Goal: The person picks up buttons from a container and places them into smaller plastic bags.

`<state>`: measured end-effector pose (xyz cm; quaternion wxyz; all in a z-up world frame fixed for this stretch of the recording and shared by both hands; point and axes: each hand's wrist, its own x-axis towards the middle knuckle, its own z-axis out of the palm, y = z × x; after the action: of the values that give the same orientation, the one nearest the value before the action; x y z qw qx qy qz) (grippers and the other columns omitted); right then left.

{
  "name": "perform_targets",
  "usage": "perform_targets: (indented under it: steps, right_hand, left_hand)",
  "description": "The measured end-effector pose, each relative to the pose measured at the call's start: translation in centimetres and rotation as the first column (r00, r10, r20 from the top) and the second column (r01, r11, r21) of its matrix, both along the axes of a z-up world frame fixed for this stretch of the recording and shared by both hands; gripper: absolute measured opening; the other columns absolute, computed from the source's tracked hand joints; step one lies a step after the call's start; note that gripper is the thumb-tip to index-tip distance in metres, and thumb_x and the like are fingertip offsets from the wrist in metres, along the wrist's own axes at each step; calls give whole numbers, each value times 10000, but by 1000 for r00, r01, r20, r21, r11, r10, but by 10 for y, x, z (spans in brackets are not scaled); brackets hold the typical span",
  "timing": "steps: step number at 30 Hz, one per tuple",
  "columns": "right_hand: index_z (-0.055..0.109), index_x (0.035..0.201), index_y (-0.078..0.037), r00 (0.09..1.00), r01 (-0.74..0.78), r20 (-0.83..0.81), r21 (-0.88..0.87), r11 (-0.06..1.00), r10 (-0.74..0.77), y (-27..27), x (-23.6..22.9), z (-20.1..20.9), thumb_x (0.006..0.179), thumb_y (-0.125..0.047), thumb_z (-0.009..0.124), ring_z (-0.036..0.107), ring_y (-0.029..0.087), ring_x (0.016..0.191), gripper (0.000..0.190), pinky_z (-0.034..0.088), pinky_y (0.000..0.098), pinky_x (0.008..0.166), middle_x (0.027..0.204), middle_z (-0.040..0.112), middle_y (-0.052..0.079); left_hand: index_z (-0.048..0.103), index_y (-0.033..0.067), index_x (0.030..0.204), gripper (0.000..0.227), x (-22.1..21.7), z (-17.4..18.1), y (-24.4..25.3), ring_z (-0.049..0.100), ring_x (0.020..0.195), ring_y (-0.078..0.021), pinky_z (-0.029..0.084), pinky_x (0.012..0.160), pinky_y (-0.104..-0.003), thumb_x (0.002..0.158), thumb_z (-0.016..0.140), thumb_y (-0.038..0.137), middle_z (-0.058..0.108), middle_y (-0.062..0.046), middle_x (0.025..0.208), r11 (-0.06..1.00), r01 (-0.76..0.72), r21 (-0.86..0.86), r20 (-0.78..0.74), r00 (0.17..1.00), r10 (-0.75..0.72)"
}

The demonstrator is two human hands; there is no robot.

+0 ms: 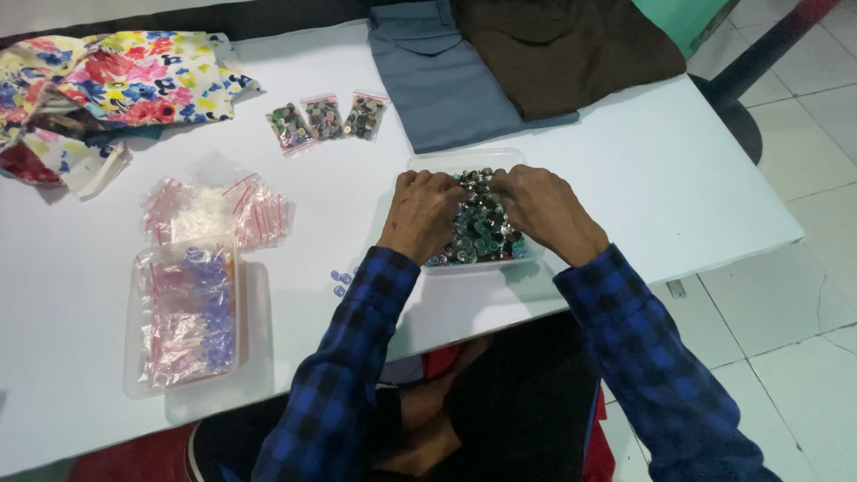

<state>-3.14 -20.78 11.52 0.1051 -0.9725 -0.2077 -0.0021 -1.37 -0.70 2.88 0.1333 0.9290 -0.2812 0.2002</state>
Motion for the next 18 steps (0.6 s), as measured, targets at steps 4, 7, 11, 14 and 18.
perform_targets:
  steps: [4,7,11,14,18]
  right_hand:
    - [705,1082,-32,999,17,-27,-28,999,-18,-1,-3,-2,934,-105,583,733,448,832,205,602,544,668,920,718,196]
    - [719,1107,-124,999,-43,-2,-85,995,43,-4,-1,-4,947,-147,562,733,432,858,226,611,546,696,983,720,153]
    - [719,1071,-117,1000,-14,1,-115,993,14,2,-1,-4,930,-120,547,736,421,842,223,605,537,707,989,723,133]
    - [728,1046,-116,1000,-8,21,-145,989,11,5,-6,-1,919,-112,547,738,404,809,221,603,518,680,971,722,119]
    - [739,1023,-131,998,-45,30,-174,984,51,2,-3,-7,910,-104,536,737,395,775,235,604,498,649,937,722,122]
  left_hand:
    - [738,318,942,234,0,-7,-5,655,974,-211,435,948,-435,843,664,119,664,48,986,995,14,98,-5,1000,-14]
    - [753,368,956,273,4,-8,-7,637,957,-199,410,937,-442,830,652,147,680,51,959,988,-19,151,13,1000,17]
    - [764,311,962,215,5,-6,-7,627,979,-214,407,963,-442,819,664,186,673,17,970,984,-29,177,-26,999,34]
    - [772,229,953,190,-8,13,-9,613,991,-224,382,1012,-459,784,701,177,684,-27,982,965,-57,258,-16,998,63]
    - [785,220,989,262,-16,34,-5,603,982,-218,350,1039,-486,734,748,175,698,-34,987,939,-100,330,51,995,87]
